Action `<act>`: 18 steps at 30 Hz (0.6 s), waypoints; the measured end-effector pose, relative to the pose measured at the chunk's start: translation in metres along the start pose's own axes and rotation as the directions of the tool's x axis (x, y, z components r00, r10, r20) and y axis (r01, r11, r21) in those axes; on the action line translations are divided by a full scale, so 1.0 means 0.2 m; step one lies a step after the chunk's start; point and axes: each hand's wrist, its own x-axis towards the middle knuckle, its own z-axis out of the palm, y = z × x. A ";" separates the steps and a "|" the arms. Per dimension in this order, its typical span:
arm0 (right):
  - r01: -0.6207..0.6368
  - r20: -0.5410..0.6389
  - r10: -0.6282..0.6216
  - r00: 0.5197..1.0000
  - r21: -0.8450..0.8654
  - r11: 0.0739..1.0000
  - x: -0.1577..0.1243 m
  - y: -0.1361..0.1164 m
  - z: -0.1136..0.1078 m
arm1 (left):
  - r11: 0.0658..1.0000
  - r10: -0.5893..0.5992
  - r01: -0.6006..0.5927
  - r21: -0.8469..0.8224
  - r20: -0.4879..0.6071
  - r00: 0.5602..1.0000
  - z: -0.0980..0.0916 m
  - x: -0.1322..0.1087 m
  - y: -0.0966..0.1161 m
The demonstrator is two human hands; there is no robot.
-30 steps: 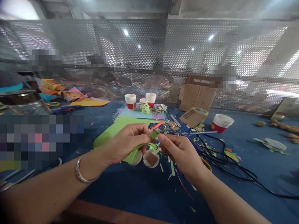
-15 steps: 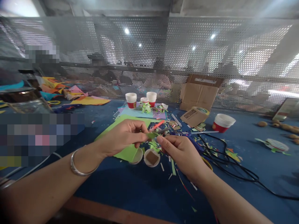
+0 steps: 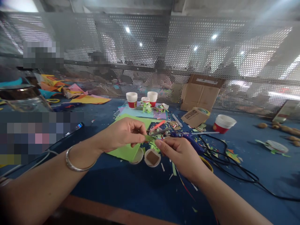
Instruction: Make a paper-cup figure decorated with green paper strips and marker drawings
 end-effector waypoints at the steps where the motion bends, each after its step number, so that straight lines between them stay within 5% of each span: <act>1: 0.003 0.003 -0.003 1.000 -0.009 1.000 0.00 0.00 0.00 | 1.000 -0.001 0.001 0.011 0.002 1.000 0.00 0.00 0.00; 7: 0.020 -0.023 -0.020 1.000 -0.007 1.000 0.00 0.01 0.00 | 0.999 -0.009 0.009 0.036 0.000 1.000 0.00 0.00 0.00; 18: 0.083 -0.285 -0.010 0.958 0.243 0.966 0.04 0.03 -0.01 | 0.955 -0.033 -0.014 -0.297 -0.151 0.988 0.09 0.06 -0.06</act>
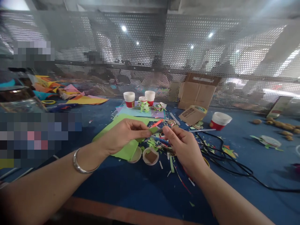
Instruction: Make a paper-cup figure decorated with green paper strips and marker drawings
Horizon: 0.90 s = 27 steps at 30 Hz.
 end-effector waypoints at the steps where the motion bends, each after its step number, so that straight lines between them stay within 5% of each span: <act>1: 0.016 0.006 -0.016 1.000 0.007 1.000 0.00 0.00 0.00 | 1.000 -0.008 0.007 -0.028 -0.004 1.000 0.01 0.00 -0.01; 10: 0.109 0.002 -0.109 0.994 -0.015 0.994 -0.01 -0.01 0.01 | 0.987 -0.084 0.079 -0.139 -0.031 0.996 0.09 -0.01 -0.05; 27: 0.125 0.007 -0.125 0.992 -0.020 0.992 0.01 0.02 0.00 | 0.988 -0.115 0.112 -0.109 -0.014 0.993 0.10 -0.02 -0.05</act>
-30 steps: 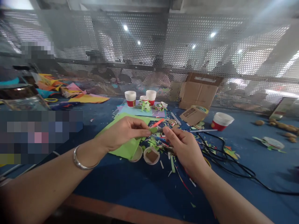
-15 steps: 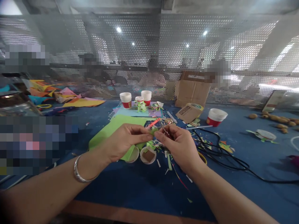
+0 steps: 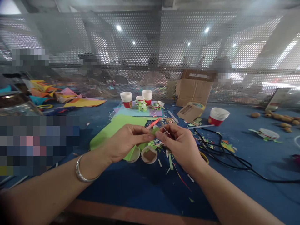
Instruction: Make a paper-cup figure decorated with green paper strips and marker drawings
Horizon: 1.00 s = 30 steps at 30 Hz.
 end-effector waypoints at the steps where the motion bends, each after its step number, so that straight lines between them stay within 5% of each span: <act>1: 0.001 0.003 -0.001 1.000 -0.010 1.000 0.00 0.00 0.00 | 1.000 -0.003 0.003 0.006 0.019 1.000 0.00 0.00 0.00; 10: -0.023 0.063 0.027 0.998 -0.069 0.997 -0.01 -0.03 0.00 | 0.989 0.031 -0.047 0.142 0.110 0.993 -0.03 -0.01 0.04; 15: -0.055 0.072 0.059 0.996 -0.060 0.997 0.00 -0.03 0.00 | 0.997 0.070 -0.070 -0.031 -0.014 0.997 -0.01 0.00 0.03; 23: -0.069 0.150 0.071 0.986 -0.019 0.997 0.01 -0.02 0.00 | 0.955 -0.044 0.001 -0.297 -0.140 0.989 0.04 0.01 0.01; 30: -0.084 0.141 0.086 0.986 -0.018 0.996 0.02 -0.04 0.00 | 0.957 -0.053 0.006 -0.290 -0.156 0.986 0.04 0.01 0.03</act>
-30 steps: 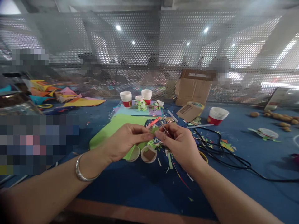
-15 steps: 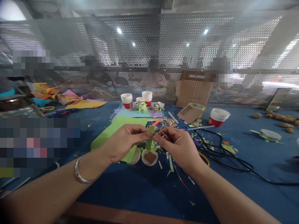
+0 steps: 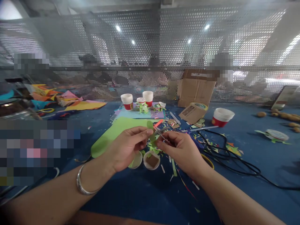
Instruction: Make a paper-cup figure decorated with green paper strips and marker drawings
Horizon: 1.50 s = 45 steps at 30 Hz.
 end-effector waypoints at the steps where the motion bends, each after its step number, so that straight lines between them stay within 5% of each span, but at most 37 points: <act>1: -0.004 -0.001 0.004 1.000 -0.011 1.000 0.00 0.00 0.00 | 1.000 -0.002 0.002 0.018 0.002 1.000 0.00 0.00 0.00; 11: -0.027 -0.006 0.027 1.000 -0.003 1.000 0.00 0.00 0.00 | 0.981 0.072 -0.072 0.182 0.007 0.997 -0.03 0.03 -0.01; 20: -0.009 -0.137 0.009 0.990 0.000 1.000 0.02 0.00 -0.01 | 0.965 -0.019 0.011 0.264 0.028 0.999 -0.01 0.02 -0.02; 45: -0.126 -0.050 0.132 0.990 0.111 0.986 0.01 0.00 -0.04 | 0.959 -0.095 0.069 0.275 0.083 0.992 -0.05 0.05 -0.03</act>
